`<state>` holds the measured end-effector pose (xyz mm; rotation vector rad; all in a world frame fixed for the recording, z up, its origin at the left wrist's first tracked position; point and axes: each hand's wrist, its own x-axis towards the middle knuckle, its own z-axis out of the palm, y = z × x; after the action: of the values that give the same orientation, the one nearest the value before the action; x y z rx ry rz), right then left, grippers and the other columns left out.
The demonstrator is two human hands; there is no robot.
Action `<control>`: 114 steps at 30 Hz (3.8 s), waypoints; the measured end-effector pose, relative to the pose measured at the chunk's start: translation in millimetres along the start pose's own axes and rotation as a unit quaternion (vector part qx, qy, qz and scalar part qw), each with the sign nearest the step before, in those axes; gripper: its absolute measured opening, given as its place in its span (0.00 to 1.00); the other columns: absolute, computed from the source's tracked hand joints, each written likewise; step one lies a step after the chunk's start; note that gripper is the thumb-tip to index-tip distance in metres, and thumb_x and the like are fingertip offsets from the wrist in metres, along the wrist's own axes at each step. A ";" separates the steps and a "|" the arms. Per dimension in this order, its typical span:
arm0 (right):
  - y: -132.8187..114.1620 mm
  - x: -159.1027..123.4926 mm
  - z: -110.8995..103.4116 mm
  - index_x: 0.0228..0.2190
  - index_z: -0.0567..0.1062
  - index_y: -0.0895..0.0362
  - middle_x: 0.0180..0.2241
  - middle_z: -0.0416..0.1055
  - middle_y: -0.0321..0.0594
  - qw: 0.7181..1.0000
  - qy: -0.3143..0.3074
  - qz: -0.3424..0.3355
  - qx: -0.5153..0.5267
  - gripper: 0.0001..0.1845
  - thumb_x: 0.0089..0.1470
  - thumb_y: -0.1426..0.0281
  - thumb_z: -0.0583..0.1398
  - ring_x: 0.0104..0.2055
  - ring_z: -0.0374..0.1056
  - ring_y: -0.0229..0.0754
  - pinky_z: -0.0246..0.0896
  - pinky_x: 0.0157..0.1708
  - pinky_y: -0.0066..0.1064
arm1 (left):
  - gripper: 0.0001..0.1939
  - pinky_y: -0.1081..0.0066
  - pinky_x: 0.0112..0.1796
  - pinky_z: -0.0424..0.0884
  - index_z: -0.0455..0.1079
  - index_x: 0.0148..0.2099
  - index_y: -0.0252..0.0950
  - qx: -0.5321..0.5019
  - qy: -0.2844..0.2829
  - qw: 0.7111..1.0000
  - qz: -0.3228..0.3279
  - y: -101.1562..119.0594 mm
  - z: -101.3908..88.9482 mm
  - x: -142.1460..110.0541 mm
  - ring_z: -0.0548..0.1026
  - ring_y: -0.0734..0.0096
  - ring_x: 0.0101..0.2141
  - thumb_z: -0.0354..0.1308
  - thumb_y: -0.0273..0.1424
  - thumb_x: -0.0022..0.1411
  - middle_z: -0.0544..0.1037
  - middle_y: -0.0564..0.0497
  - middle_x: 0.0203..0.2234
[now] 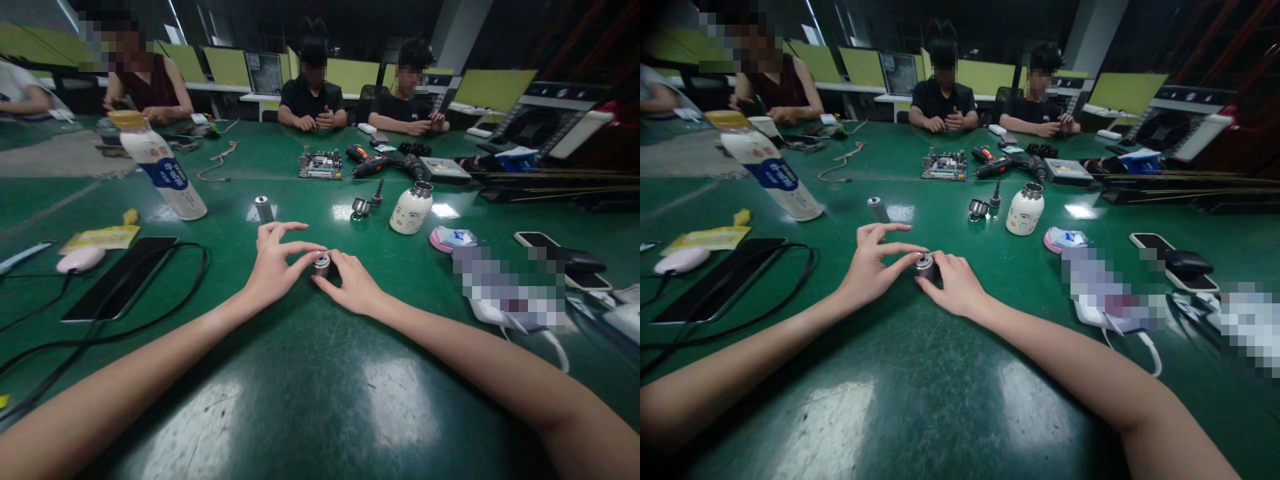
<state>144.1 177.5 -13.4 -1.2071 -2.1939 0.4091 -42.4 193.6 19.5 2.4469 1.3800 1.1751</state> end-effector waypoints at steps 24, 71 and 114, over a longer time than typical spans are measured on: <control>0.2 0.1 -1.3 0.47 0.67 0.55 0.43 0.74 0.44 1.000 -0.009 0.000 0.016 0.16 0.60 0.62 0.61 0.45 0.69 0.48 0.60 0.47 0.40 | 0.09 0.54 0.54 0.63 0.61 0.31 0.41 -0.084 0.086 0.991 -0.065 11.1 -5.1 -3.2 0.78 0.62 0.41 0.51 0.35 0.65 0.80 0.52 0.28; -0.2 0.2 -0.9 0.46 0.68 0.55 0.41 0.74 0.43 1.000 -0.005 -0.003 0.015 0.14 0.60 0.63 0.60 0.44 0.69 0.48 0.60 0.46 0.40 | 0.17 0.53 0.53 0.61 0.57 0.16 0.40 -0.079 0.002 0.997 -0.006 10.8 -8.0 -5.7 0.77 0.57 0.48 0.41 0.26 0.56 0.84 0.52 0.32; 0.1 0.0 -1.2 0.46 0.67 0.55 0.42 0.73 0.44 1.000 -0.005 0.004 0.015 0.15 0.60 0.63 0.61 0.45 0.69 0.49 0.60 0.47 0.40 | 0.14 0.52 0.52 0.64 0.74 0.45 0.43 -0.043 -0.044 0.993 -0.096 -46.0 11.3 -1.3 0.77 0.52 0.49 0.67 0.37 0.56 0.85 0.49 0.35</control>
<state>144.9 177.6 -12.5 -1.2017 -2.1846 0.4501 -67.0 222.7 -8.8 2.2227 1.4671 1.0474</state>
